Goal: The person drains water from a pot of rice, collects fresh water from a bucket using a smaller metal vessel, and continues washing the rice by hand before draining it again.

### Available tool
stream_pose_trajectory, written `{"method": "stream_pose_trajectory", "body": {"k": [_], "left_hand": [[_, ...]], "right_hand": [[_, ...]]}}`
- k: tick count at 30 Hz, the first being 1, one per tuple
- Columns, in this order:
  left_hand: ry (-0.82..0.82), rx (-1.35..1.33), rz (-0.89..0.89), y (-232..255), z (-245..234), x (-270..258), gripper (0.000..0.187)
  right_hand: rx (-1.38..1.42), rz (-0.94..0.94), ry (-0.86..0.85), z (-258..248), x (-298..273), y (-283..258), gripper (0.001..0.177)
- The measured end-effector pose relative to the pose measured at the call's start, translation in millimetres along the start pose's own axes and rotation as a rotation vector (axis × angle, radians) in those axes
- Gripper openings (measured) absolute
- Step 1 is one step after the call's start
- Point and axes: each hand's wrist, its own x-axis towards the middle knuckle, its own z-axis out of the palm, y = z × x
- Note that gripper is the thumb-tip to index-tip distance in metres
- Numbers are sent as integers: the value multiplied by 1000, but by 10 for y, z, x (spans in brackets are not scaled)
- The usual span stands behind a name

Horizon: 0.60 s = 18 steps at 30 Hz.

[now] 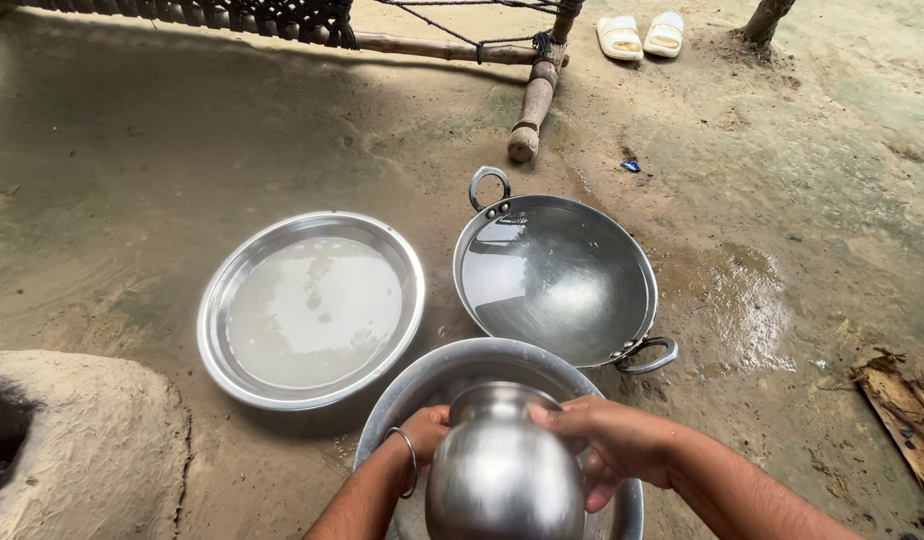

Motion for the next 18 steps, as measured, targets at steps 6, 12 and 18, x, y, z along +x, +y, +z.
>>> {"method": "stream_pose_trajectory", "body": {"k": [6, 12, 18], "left_hand": [[61, -179, -154, 275, 113, -342, 28], [56, -246, -164, 306, 139, -394, 27], [147, -161, -61, 133, 89, -226, 27]], "right_hand": [[396, 113, -42, 99, 75, 138, 70], [740, -1, -172, 242, 171, 284, 72], [504, -14, 124, 261, -82, -223, 75]]}}
